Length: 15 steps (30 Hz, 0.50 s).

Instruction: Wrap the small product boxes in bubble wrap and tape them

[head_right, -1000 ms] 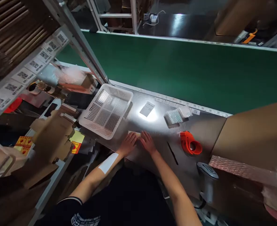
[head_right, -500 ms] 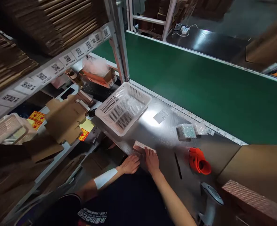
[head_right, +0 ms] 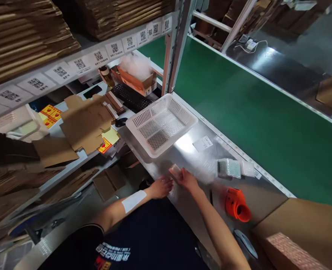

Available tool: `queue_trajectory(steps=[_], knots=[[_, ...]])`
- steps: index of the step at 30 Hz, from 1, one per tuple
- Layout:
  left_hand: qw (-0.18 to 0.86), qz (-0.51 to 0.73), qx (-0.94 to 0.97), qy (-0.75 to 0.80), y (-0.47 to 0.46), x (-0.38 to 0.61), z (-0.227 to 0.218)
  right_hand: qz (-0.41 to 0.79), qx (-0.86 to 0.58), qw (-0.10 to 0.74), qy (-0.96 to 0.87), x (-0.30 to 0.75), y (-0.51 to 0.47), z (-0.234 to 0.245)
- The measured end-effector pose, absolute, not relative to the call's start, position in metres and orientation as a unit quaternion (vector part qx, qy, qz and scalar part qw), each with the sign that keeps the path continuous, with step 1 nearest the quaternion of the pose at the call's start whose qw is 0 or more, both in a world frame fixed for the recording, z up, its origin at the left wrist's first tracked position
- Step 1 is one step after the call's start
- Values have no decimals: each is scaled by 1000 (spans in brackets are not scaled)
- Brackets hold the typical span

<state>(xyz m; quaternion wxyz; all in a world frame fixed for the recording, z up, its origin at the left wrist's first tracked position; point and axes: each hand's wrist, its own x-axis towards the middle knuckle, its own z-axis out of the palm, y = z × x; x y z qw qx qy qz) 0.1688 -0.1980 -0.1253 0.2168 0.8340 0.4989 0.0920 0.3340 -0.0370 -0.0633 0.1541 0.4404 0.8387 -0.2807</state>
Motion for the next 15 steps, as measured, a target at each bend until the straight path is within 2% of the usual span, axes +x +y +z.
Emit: queue_trajectory(steps=[3, 8, 12, 15], knots=[[262, 112, 812, 510, -167, 174, -122, -278, 440, 172, 837, 341, -3, -58], [314, 123, 758, 558, -120, 188, -111, -194, 500, 172, 826, 338, 29, -52], [315, 111, 753, 566, -124, 195, -107, -141, 533, 152, 820, 329, 13, -58], [315, 97, 753, 569, -157, 191, -108, -110, 543, 94, 827, 325, -29, -68]])
